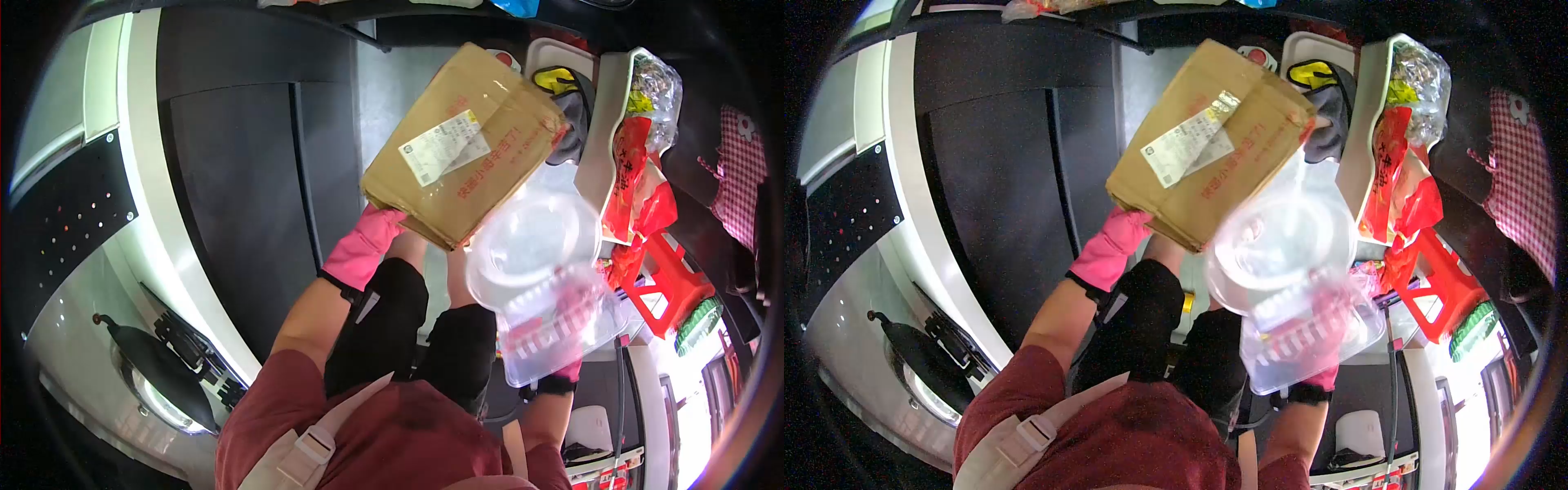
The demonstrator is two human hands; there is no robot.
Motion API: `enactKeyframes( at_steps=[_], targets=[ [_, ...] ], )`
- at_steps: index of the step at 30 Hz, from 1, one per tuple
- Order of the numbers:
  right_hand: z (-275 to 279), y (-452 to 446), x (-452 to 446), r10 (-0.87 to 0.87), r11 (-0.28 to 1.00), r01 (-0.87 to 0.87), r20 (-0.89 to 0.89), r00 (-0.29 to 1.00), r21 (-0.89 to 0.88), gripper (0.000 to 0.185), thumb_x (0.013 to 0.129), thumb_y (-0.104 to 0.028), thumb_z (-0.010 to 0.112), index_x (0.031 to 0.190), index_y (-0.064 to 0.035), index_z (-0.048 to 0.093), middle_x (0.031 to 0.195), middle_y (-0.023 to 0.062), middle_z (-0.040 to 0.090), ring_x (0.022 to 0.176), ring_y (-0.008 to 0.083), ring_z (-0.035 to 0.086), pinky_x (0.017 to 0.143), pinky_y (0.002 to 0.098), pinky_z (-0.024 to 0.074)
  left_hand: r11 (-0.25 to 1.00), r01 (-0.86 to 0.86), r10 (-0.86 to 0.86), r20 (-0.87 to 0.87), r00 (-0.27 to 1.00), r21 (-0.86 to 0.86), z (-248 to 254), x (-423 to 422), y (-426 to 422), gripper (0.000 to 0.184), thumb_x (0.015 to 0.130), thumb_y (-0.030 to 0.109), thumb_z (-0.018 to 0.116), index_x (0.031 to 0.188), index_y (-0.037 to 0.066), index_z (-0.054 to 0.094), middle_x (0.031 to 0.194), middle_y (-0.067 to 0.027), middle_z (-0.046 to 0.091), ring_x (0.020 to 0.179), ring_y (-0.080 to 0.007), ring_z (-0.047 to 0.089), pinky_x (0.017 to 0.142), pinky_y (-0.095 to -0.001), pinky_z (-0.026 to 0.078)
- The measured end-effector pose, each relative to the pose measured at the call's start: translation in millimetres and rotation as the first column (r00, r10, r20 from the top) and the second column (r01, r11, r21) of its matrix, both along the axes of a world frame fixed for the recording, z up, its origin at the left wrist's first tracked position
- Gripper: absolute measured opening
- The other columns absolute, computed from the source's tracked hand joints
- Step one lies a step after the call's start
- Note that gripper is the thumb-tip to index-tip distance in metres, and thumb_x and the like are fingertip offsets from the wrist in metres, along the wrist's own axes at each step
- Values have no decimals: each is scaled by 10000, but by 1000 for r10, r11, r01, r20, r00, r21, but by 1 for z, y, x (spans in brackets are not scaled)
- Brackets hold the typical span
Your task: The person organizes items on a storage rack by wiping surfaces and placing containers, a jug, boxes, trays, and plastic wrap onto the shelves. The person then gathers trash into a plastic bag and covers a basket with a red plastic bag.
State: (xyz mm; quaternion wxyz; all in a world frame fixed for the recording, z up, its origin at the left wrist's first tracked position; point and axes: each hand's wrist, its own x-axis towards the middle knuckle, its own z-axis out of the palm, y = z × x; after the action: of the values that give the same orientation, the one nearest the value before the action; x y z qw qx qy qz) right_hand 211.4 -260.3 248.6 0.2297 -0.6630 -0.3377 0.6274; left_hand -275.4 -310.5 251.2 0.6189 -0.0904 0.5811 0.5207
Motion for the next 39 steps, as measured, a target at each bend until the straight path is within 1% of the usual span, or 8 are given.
enactKeyframes(
  at_steps=[7,10,15,17,22,25,31,39],
  targets=[
    [-61,-166,229,288,956,-263,267,920,-128,516,940,-181,557,1421,-53,422,1258,94,618,1163,249,588,1001,400,459,993,-92,88,-56,995,-75,14,-3,-21,440,855,-72,560,1259,102,561,1167,-87,647,1033,-265,649,813,-440,560],
    [7,-147,138,381,910,-143,652,656,-388,339,996,-186,543,1299,-34,540,877,-1,552,795,85,558,734,284,528,986,-164,164,21,986,-21,10,-14,-37,397,886,-28,513,1275,50,508,1184,-102,608,1060,-280,620,869,-555,536],
    [-39,-93,50,42,993,-20,194,980,-116,385,949,-149,608,1309,-18,564,1176,133,642,975,223,661,838,346,557,953,-302,300,102,949,4,-27,-55,-77,390,885,-21,510,1267,60,518,1146,-108,611,1029,-278,625,850,-568,536],
    [33,25,-65,-116,962,108,-17,993,-251,364,975,-129,589,1321,-19,555,1120,83,646,933,168,654,770,288,559,945,-328,327,-32,944,-20,-36,-67,-72,396,883,-21,521,1270,67,518,1147,-114,615,1024,-291,625,861,-558,542],
    [69,233,-222,198,906,-138,-112,974,400,501,945,-14,595,1426,-55,461,957,-2,582,831,74,538,752,222,475,991,-2,36,-260,965,132,-169,-159,-74,347,827,-35,555,1163,53,557,993,-118,652,791,-283,668,615,-465,622],
    [65,349,-277,165,636,-202,124,978,745,614,905,-17,651,1467,-106,421,960,-15,550,844,75,511,737,218,459,964,-250,247,-48,968,-90,-119,-186,7,374,790,-24,585,1155,55,573,998,-114,655,772,-289,673,613,-458,624],
    [-24,494,-295,20,588,-344,411,911,732,721,865,-130,735,1494,-185,388,1329,111,585,1087,147,568,947,306,452,988,-138,147,-158,976,64,-176,-237,73,480,741,-75,626,1205,29,562,1045,-111,662,827,-308,685,647,-449,629],
    [-111,572,-284,70,486,-413,436,897,770,429,839,-334,774,1167,-96,634,1074,80,706,939,135,609,879,284,457,946,-59,50,38,998,318,-290,-256,133,405,817,-60,599,1218,-35,543,1081,-170,654,971,-341,665,787,-538,600]
  ],
)
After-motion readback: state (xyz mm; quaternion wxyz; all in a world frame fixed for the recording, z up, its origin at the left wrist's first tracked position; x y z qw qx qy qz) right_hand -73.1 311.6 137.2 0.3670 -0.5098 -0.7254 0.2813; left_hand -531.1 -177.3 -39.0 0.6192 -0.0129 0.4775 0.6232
